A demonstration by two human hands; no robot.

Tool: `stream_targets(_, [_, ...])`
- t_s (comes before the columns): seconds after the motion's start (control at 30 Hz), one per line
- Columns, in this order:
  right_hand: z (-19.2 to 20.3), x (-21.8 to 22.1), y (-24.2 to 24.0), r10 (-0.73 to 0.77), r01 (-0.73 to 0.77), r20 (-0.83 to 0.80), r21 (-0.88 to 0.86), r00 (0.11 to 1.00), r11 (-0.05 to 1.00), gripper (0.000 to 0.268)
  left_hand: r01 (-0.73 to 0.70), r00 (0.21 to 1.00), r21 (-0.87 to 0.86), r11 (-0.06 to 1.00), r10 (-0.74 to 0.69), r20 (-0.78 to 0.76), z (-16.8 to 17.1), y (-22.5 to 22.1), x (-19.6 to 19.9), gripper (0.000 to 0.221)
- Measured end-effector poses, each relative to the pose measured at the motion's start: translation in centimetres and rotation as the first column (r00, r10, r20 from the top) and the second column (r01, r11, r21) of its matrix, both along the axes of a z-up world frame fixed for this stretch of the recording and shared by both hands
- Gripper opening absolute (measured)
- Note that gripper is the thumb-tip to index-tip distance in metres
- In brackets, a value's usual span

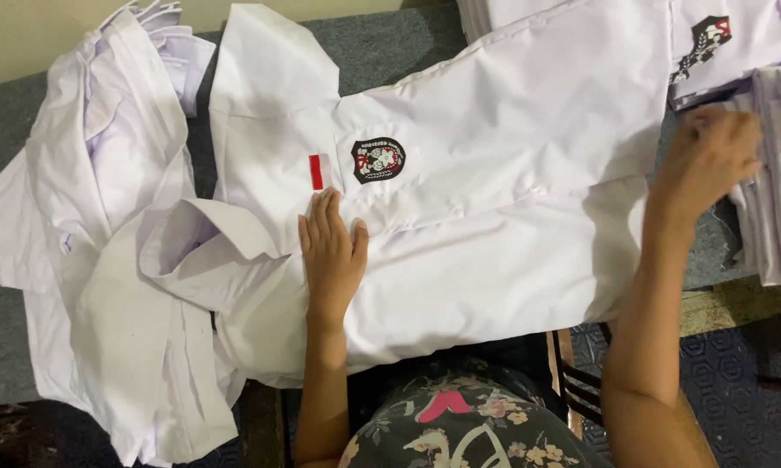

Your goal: Trimming loose threads from a white school uniform shirt using scissors.

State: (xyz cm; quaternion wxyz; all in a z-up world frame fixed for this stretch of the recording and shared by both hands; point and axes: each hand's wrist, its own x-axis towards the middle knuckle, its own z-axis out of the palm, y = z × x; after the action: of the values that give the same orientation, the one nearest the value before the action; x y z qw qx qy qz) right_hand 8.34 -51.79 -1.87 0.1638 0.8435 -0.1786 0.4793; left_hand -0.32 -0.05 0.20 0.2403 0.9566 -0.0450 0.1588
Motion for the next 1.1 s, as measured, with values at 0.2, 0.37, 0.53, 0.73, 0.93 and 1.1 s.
stream_targets(0.2, [5.0, -3.2, 4.3, 0.667, -0.641, 0.192, 0.551, 0.72, 0.534, 0.033, -0.008, 1.0, 0.119, 0.993, 0.004, 0.031, -0.5, 0.0, 0.0, 0.049])
stream_targets(0.37, [5.4, -1.6, 7.0, 0.674, -0.544, 0.131, 0.708, 0.727, 0.449, 0.043, 0.009, 1.0, 0.056, 0.998, -0.009, -0.003, -0.9, 0.0, 0.3, 0.05])
stream_targets(0.53, [3.4, 1.5, 4.3, 0.615, -0.61, 0.291, 0.682, 0.733, 0.404, 0.022, 0.009, 1.0, 0.052, 0.999, -0.008, -0.006, -0.9, 0.1, 0.3, 0.049])
stream_targets(0.73, [6.6, 0.1, 5.4, 0.325, -0.614, 0.584, 0.789, 0.743, -0.013, 0.061, 0.014, 1.0, 0.054, 0.998, -0.014, 0.002, -1.0, 0.1, 0.4, 0.049])
stream_targets(0.93, [6.8, 0.0, 9.3, 0.605, -0.31, -0.048, 0.825, 0.795, 0.473, 0.111, 0.009, 1.0, 0.066, 0.998, -0.009, 0.005, -1.1, 0.2, 0.4, 0.049])
stream_targets(1.1, [-1.5, 4.1, 1.5, 0.559, -0.646, 0.384, 0.649, 0.735, 0.402, 0.043, 0.008, 1.0, 0.053, 0.999, -0.008, 0.003, -1.2, 0.2, 0.4, 0.049])
